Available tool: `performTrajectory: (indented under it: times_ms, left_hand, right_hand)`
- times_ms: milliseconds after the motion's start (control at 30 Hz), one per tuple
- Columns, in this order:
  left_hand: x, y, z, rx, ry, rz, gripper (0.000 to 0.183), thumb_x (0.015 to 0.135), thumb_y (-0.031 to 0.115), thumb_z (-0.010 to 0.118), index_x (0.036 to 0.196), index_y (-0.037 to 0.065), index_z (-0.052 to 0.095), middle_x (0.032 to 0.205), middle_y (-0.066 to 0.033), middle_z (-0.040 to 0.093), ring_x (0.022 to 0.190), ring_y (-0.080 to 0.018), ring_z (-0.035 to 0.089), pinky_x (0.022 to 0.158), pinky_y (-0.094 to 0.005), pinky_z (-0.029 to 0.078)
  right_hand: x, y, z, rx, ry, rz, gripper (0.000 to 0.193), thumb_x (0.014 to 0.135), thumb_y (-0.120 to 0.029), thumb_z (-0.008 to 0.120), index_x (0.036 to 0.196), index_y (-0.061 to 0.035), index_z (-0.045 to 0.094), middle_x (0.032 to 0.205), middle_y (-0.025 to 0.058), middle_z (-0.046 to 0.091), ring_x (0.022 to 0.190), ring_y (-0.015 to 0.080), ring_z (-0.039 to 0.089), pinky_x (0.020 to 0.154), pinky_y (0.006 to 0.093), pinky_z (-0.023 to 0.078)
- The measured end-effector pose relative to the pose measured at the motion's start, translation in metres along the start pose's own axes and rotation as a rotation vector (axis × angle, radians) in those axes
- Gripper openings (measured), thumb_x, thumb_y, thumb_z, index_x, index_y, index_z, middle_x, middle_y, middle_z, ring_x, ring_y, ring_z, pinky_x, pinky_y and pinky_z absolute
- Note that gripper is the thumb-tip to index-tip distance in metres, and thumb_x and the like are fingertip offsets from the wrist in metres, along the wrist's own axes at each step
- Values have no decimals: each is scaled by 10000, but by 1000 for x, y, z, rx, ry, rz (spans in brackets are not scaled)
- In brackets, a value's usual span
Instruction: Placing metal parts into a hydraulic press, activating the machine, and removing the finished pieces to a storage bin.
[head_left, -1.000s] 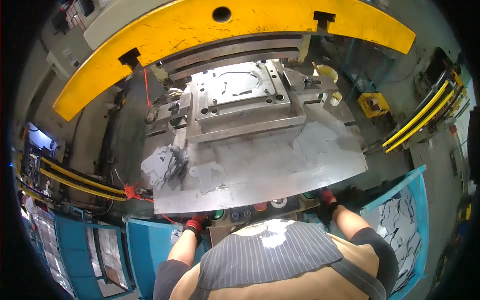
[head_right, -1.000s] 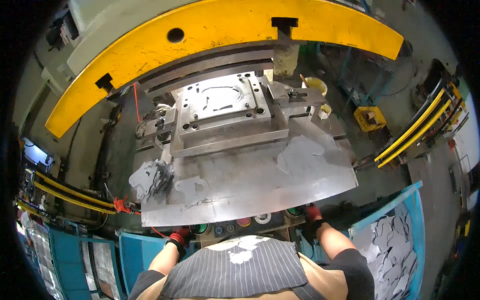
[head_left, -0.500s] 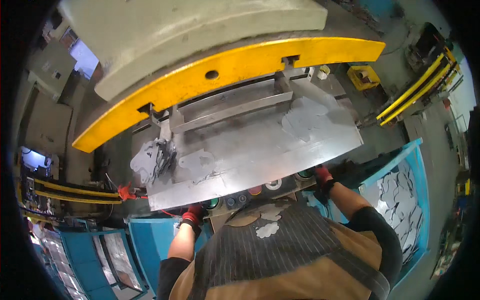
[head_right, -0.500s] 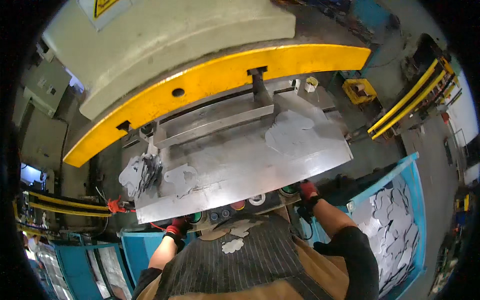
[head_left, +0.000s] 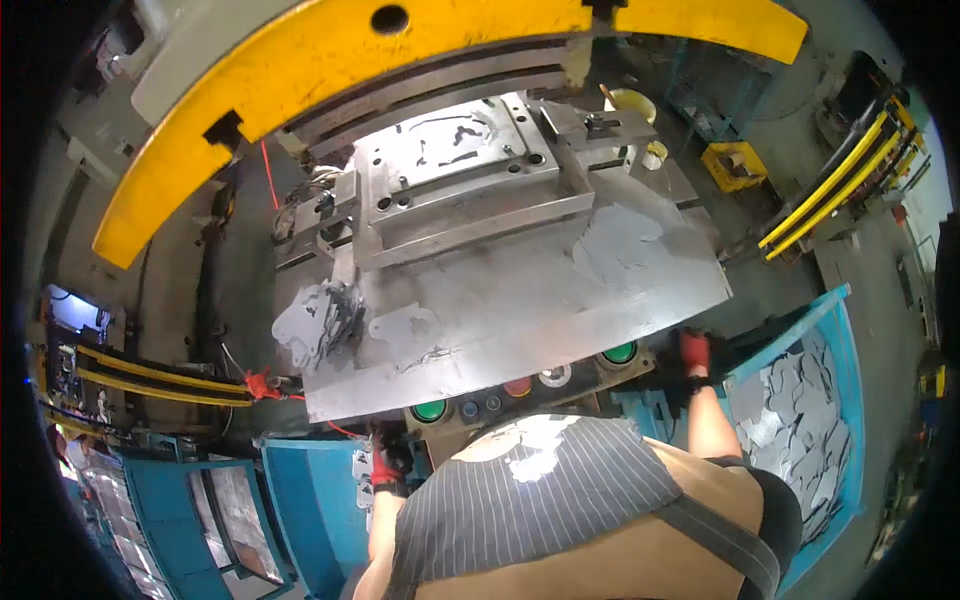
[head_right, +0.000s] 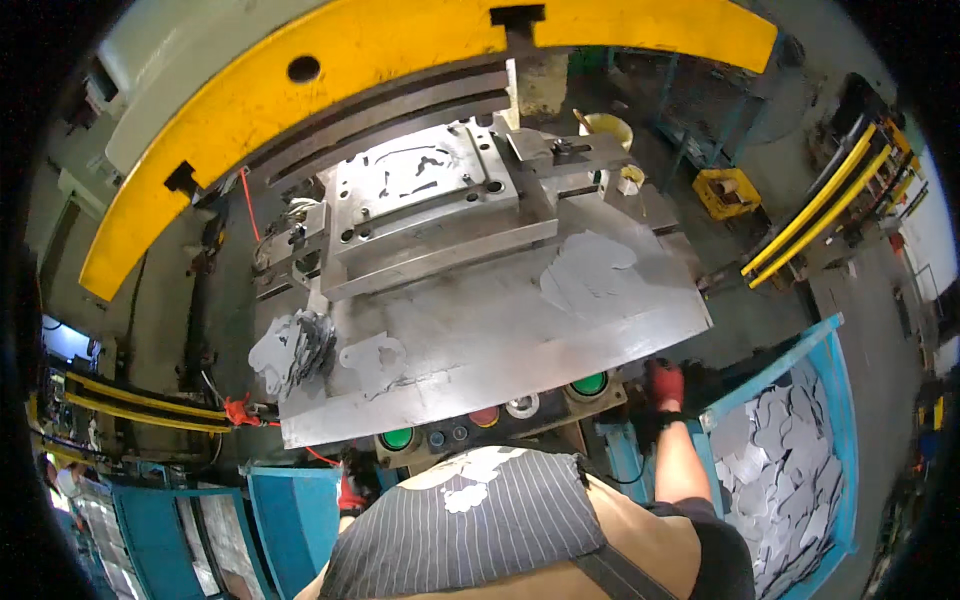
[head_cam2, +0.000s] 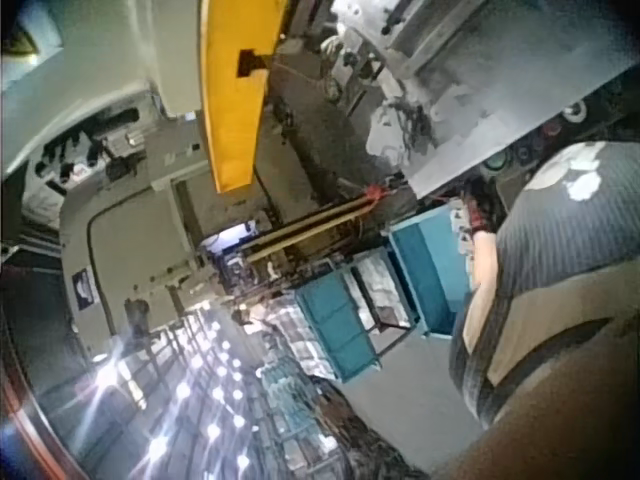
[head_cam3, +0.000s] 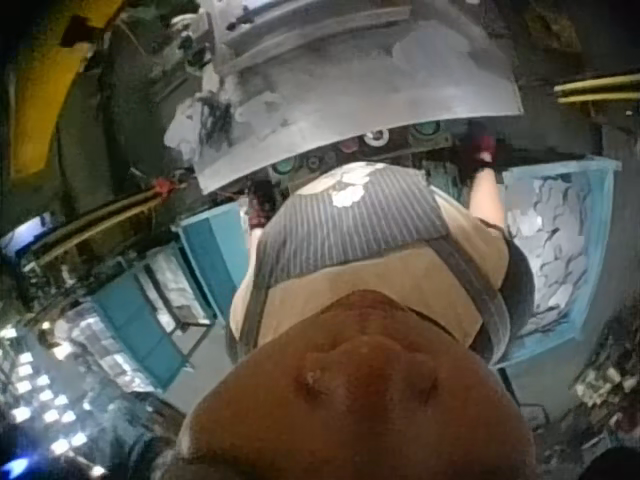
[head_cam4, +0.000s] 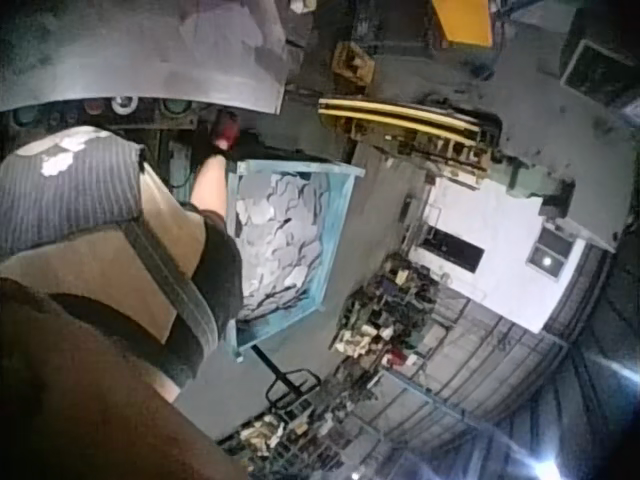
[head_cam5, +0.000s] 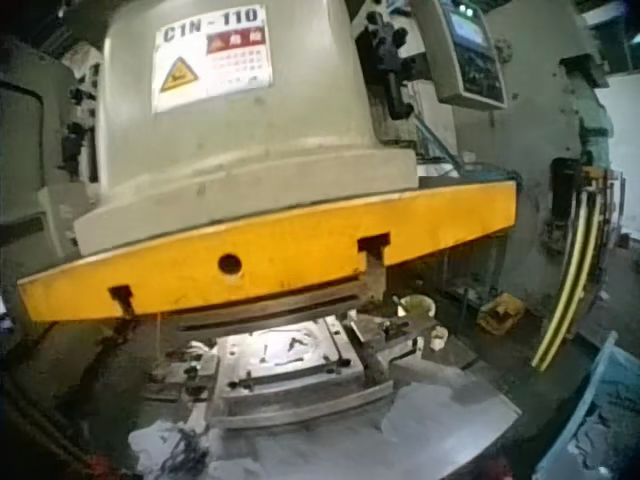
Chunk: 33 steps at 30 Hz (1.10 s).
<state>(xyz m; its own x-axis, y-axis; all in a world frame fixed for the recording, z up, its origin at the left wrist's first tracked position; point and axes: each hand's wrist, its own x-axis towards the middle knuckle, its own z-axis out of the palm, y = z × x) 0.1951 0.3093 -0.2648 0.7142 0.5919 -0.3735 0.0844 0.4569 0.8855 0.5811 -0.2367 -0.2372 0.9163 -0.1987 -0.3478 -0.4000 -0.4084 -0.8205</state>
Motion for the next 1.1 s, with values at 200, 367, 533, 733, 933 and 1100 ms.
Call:
performTrajectory:
  times_ms: [200,367,533,733,933,1100]
  left_hand:
    - [-55,0,-82,-723,401,128,245,832,360,515,868,122,560,610,39,469,533,-88,454,555,-206,418]
    - [-71,57,-65,-600,724,188,344,820,391,534,1043,129,522,896,17,512,736,-96,453,685,-236,399]
    - [-103,110,5,-425,868,206,335,834,405,508,1049,148,517,928,7,507,718,-104,440,654,-275,388]
    - [-112,129,49,-136,947,366,375,845,301,528,1178,138,470,870,-42,541,499,-110,433,466,-249,375]
    - [-81,139,74,-6,564,461,259,867,224,508,1016,14,473,679,-33,552,495,-114,501,440,-232,404]
    - [-13,189,170,68,-20,200,259,874,213,502,1111,108,483,794,5,515,670,-86,491,540,-220,407]
  right_hand:
    - [18,-112,9,334,290,-479,329,791,-129,598,1088,-9,521,945,63,591,793,138,543,729,261,434]
    - [95,-213,89,-798,38,-820,941,560,-346,775,1319,-87,283,1273,167,393,1113,267,453,924,358,378]
    - [108,-258,129,-1207,-189,-512,1162,415,-512,784,1333,-81,217,1310,166,340,1177,337,378,939,464,350]
    - [77,-276,117,-1241,-66,-534,947,469,-498,771,1219,-73,381,1187,167,454,1104,312,450,892,415,395]
    - [95,-265,80,-187,-438,-476,322,608,-132,719,885,-76,565,742,8,570,625,152,533,540,278,413]
    - [72,-176,94,744,-513,-447,253,751,-56,605,1002,-51,569,887,9,591,683,101,517,613,224,438]
